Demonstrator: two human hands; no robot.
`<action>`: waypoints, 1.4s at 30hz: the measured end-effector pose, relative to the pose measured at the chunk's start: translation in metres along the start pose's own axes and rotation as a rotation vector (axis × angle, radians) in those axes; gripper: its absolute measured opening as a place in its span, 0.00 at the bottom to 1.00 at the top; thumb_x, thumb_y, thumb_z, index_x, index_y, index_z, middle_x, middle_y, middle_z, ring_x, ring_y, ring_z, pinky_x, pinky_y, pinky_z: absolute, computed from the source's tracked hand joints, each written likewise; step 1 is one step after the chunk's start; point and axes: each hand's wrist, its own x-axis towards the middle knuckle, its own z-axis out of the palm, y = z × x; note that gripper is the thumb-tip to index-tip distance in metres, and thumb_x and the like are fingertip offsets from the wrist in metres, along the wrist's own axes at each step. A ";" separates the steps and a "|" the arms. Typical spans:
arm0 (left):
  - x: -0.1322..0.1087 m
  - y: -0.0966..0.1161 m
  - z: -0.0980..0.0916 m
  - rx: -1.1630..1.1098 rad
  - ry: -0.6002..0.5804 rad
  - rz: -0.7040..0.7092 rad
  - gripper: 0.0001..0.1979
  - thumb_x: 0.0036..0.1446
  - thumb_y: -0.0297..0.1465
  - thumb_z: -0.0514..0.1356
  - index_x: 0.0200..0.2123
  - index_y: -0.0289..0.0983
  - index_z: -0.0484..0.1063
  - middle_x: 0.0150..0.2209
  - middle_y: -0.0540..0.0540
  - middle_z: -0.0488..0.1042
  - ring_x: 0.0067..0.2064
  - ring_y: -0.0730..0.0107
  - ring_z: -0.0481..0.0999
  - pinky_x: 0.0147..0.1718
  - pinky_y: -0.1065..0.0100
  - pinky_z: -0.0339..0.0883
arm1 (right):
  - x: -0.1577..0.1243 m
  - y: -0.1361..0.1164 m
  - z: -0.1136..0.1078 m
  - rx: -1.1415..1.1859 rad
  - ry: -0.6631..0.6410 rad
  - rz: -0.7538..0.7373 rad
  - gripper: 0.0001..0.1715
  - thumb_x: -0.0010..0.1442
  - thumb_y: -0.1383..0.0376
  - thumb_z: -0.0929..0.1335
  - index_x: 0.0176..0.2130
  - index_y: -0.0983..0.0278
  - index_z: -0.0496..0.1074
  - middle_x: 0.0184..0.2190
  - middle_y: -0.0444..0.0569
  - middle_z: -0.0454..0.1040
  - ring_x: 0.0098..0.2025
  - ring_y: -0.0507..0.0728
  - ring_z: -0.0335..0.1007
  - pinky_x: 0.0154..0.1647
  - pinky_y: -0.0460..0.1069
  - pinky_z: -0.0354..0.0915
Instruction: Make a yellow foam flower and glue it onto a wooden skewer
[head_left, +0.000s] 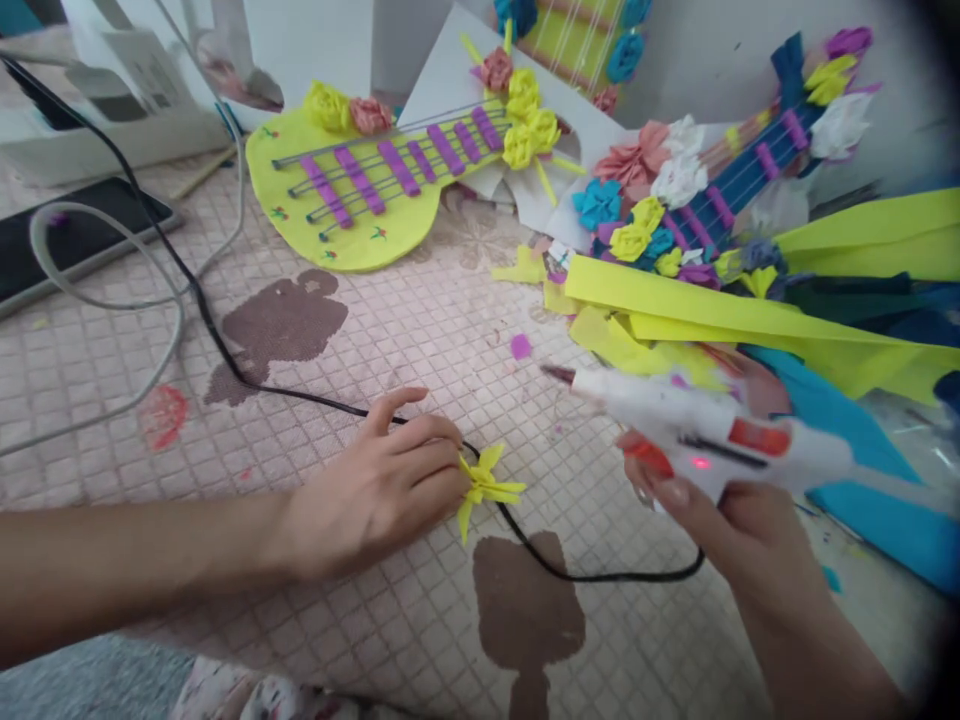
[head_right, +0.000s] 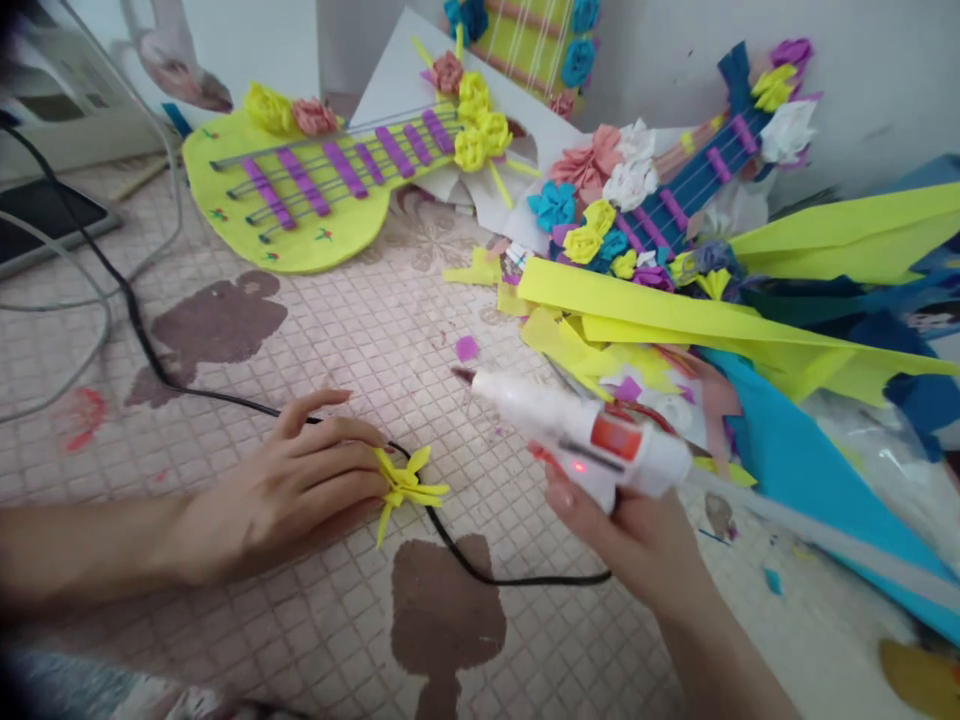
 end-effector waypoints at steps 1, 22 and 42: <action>0.000 0.000 0.000 0.006 -0.006 0.001 0.07 0.62 0.24 0.52 0.36 0.37 0.69 0.35 0.51 0.75 0.45 0.69 0.70 0.58 0.51 0.46 | -0.010 0.005 -0.002 -0.042 -0.043 -0.021 0.14 0.56 0.59 0.67 0.43 0.57 0.72 0.36 0.46 0.76 0.35 0.58 0.73 0.31 0.50 0.69; 0.000 0.000 0.001 0.072 -0.008 0.060 0.09 0.63 0.22 0.50 0.37 0.38 0.68 0.36 0.50 0.75 0.48 0.69 0.70 0.59 0.51 0.47 | -0.009 -0.033 0.007 -0.101 -0.407 -0.076 0.07 0.57 0.61 0.65 0.29 0.59 0.64 0.20 0.39 0.64 0.21 0.51 0.61 0.19 0.45 0.59; 0.001 0.000 0.003 0.080 0.012 0.077 0.08 0.62 0.23 0.51 0.37 0.37 0.68 0.37 0.50 0.75 0.48 0.69 0.70 0.59 0.50 0.49 | -0.007 -0.036 0.010 -0.110 -0.434 -0.113 0.11 0.57 0.61 0.65 0.25 0.60 0.61 0.18 0.39 0.62 0.18 0.49 0.58 0.17 0.45 0.55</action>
